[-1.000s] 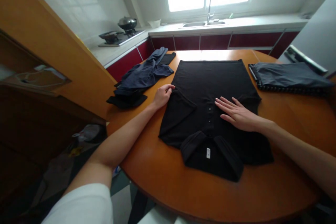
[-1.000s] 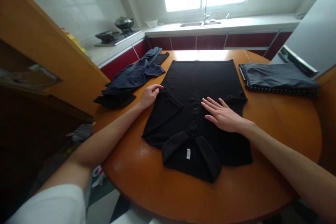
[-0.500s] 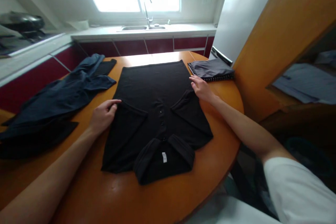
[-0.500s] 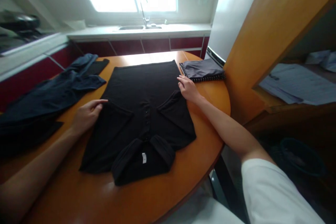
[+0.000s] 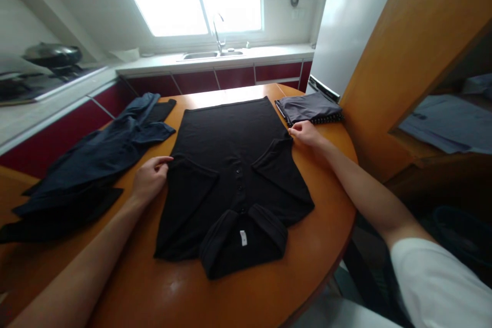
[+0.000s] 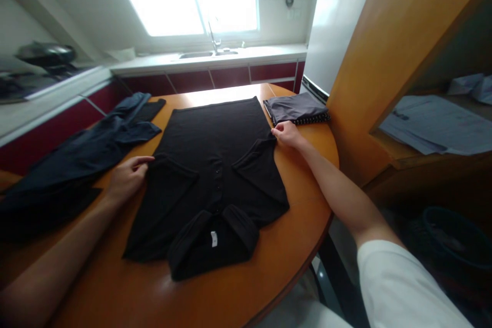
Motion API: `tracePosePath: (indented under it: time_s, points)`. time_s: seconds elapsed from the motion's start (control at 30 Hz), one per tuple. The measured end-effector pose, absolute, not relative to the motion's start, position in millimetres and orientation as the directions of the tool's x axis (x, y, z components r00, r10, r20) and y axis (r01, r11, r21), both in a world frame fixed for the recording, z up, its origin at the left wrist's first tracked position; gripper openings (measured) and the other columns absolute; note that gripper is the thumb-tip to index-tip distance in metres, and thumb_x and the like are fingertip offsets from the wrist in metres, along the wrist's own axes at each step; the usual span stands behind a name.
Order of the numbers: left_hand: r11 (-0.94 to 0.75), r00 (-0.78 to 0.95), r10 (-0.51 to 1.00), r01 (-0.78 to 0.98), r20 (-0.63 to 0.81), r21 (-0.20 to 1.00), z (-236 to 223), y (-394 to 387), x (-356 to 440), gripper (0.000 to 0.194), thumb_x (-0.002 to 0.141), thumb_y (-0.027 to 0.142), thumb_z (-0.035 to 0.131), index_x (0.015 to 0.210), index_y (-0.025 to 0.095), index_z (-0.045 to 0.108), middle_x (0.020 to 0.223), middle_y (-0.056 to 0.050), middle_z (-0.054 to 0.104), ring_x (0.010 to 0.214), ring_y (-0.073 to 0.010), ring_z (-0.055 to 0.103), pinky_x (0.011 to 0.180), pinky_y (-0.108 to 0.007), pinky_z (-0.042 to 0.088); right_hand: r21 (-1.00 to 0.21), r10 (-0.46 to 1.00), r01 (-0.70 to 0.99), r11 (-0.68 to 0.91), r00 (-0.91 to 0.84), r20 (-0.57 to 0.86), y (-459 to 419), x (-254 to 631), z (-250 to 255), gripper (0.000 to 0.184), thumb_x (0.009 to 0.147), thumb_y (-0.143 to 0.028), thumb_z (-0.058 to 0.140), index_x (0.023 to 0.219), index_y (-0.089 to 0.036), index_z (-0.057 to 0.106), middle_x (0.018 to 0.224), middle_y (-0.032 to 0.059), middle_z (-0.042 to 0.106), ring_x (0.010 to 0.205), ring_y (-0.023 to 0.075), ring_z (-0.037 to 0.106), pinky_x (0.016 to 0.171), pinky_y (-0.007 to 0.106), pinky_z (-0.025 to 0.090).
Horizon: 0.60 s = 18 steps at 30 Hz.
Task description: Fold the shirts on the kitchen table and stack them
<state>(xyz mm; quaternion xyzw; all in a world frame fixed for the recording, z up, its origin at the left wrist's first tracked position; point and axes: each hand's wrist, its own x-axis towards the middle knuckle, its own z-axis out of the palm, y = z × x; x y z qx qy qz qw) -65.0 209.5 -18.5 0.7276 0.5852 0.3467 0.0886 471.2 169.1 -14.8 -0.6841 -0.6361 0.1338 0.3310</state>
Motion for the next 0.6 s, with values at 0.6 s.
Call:
tracePosePath:
  time_s: [0.6]
  points:
    - [-0.231,-0.142,0.922,0.544,0.360,0.807,-15.0,202.2,-72.9,0.029,0.091,0.032,0.043,0.104,0.017,0.065,0.110,-0.013,0.073,0.104,-0.0235,0.068,0.092,-0.036,0.053,-0.452,0.992,0.890,0.065,-0.007,0.129,169.2,481.9,-31.3,0.041,0.077,-0.063,0.068,0.063,-0.024,0.069,0.073,0.0087,0.072,0.066,0.0230,0.065,0.061,0.035,0.048]
